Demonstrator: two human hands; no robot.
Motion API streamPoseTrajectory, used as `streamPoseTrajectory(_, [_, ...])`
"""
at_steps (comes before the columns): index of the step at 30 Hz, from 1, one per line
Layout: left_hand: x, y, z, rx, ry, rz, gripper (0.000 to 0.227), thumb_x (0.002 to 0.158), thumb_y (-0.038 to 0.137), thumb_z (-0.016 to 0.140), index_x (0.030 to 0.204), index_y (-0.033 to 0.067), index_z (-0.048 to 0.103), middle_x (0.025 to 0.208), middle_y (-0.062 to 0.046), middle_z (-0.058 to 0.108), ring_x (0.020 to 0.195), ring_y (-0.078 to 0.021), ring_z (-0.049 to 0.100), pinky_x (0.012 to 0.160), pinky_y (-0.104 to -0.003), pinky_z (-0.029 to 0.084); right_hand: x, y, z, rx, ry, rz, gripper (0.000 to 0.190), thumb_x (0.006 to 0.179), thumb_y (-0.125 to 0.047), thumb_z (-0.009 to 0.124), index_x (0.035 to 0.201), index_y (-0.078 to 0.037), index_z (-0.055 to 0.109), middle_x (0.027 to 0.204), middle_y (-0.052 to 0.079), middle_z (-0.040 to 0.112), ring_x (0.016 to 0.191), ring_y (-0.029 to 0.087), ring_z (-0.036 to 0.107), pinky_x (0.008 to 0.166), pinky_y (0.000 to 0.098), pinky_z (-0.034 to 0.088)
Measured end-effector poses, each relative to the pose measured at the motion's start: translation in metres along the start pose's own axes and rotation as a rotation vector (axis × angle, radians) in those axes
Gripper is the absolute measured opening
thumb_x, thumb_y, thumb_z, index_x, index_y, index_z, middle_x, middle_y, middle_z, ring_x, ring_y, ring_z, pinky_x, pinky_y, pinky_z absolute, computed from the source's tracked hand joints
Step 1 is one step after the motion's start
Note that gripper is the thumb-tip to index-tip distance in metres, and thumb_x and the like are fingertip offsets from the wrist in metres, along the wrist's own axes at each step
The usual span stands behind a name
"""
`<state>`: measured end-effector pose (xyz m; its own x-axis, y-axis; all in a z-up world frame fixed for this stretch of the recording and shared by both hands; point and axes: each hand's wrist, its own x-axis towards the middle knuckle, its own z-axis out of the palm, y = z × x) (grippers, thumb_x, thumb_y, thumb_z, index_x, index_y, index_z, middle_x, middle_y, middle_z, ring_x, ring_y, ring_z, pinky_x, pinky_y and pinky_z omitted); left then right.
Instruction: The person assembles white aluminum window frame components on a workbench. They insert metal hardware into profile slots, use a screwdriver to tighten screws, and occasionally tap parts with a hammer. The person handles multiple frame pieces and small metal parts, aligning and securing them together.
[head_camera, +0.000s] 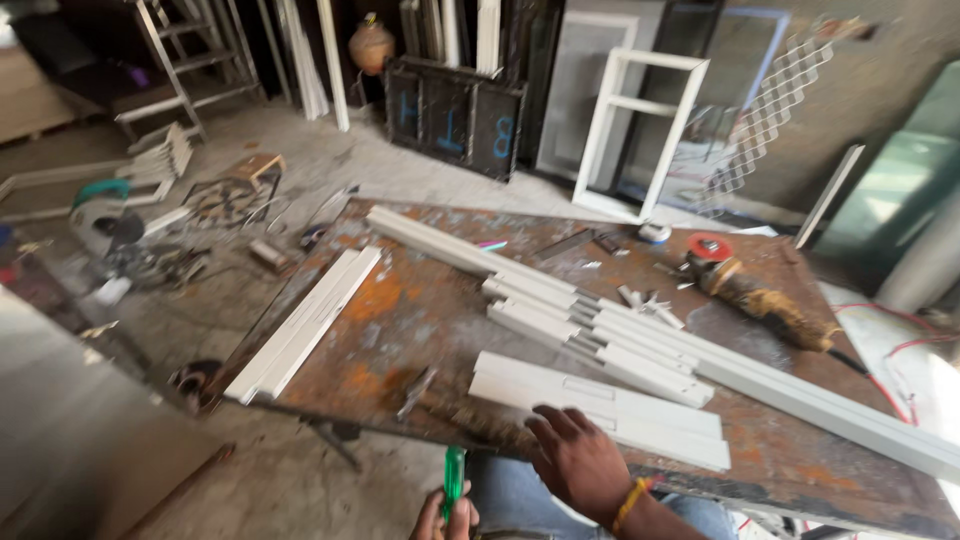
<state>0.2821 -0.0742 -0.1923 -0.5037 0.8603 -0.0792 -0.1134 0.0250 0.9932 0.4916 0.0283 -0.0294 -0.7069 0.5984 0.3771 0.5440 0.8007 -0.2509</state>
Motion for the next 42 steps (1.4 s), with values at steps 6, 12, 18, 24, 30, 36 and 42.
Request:
streamPoseTrajectory(6, [-0.039,0.03,-0.01,-0.207,0.197,-0.041,0.035,0.097,0.024,0.061,0.123,0.0016,0.066,0.082,-0.008,0.066,0.052,-0.0073,0.04,0.047,-0.024,0.032,0.032,-0.023,0.037,-0.143,-0.052,0.05,0.039,0.09,-0.025,0.066,0.123,-0.005,0.062,0.114,0.013,0.066,0.104,0.033,0.061,0.087,0.0469,0.052])
streamPoseTrajectory(12, [-0.053,0.068,0.002,-0.172,-0.012,0.121,0.032,0.102,0.016,0.055,0.129,0.0002,0.058,0.101,-0.011,0.072,0.074,-0.0132,0.063,0.068,-0.028,0.054,0.023,-0.042,0.048,-0.14,-0.007,0.096,0.039,0.094,-0.024,0.063,0.13,-0.009,0.06,0.109,0.009,0.067,0.1,0.03,0.064,0.086,0.0449,0.053])
streamPoseTrajectory(18, [-0.073,0.12,0.008,-0.099,-0.315,0.282,0.025,0.104,0.014,0.052,0.124,-0.0001,0.055,0.129,-0.022,0.071,0.11,-0.0271,0.074,0.095,-0.04,0.058,-0.029,-0.046,-0.004,0.352,0.073,0.325,0.049,0.094,-0.028,0.066,0.138,-0.009,0.058,0.11,0.016,0.074,0.094,0.034,0.074,0.077,0.0445,0.059])
streamPoseTrajectory(24, [-0.023,0.176,0.052,-0.114,-0.529,0.513,0.018,0.11,0.013,0.047,0.124,0.0014,0.049,0.143,-0.024,0.062,0.131,-0.033,0.066,0.11,-0.045,0.056,-0.111,-0.004,-0.08,0.408,0.056,0.812,0.045,0.098,-0.035,0.068,0.131,-0.007,0.062,0.088,0.016,0.075,0.077,0.024,0.071,0.067,0.0373,0.058])
streamPoseTrajectory(30, [0.039,0.184,0.141,-0.001,-0.623,0.553,0.02,0.105,0.016,0.062,0.119,0.0025,0.056,0.126,-0.019,0.071,0.123,-0.0284,0.069,0.105,-0.039,0.059,-0.166,0.002,-0.133,0.56,0.189,0.964,0.051,0.09,-0.034,0.066,0.131,-0.005,0.061,0.075,0.007,0.073,0.066,0.014,0.068,0.059,0.032,0.058])
streamPoseTrajectory(36, [0.058,0.177,0.166,0.293,-0.579,0.562,0.025,0.104,0.026,0.064,0.115,0.0044,0.058,0.114,-0.015,0.075,0.113,-0.0272,0.075,0.095,-0.038,0.065,-0.19,-0.006,-0.149,0.525,0.178,1.047,0.05,0.089,-0.039,0.069,0.126,-0.006,0.065,0.076,0.008,0.071,0.066,0.015,0.069,0.061,0.0344,0.058])
streamPoseTrajectory(42, [0.058,0.178,0.166,0.343,-0.503,0.561,0.033,0.101,0.033,0.066,0.113,0.0044,0.056,0.104,-0.013,0.076,0.106,-0.026,0.078,0.09,-0.039,0.067,-0.181,-0.005,-0.156,0.455,0.107,1.002,0.044,0.093,-0.04,0.067,0.123,-0.007,0.066,0.081,0.007,0.072,0.068,0.016,0.073,0.063,0.0361,0.059])
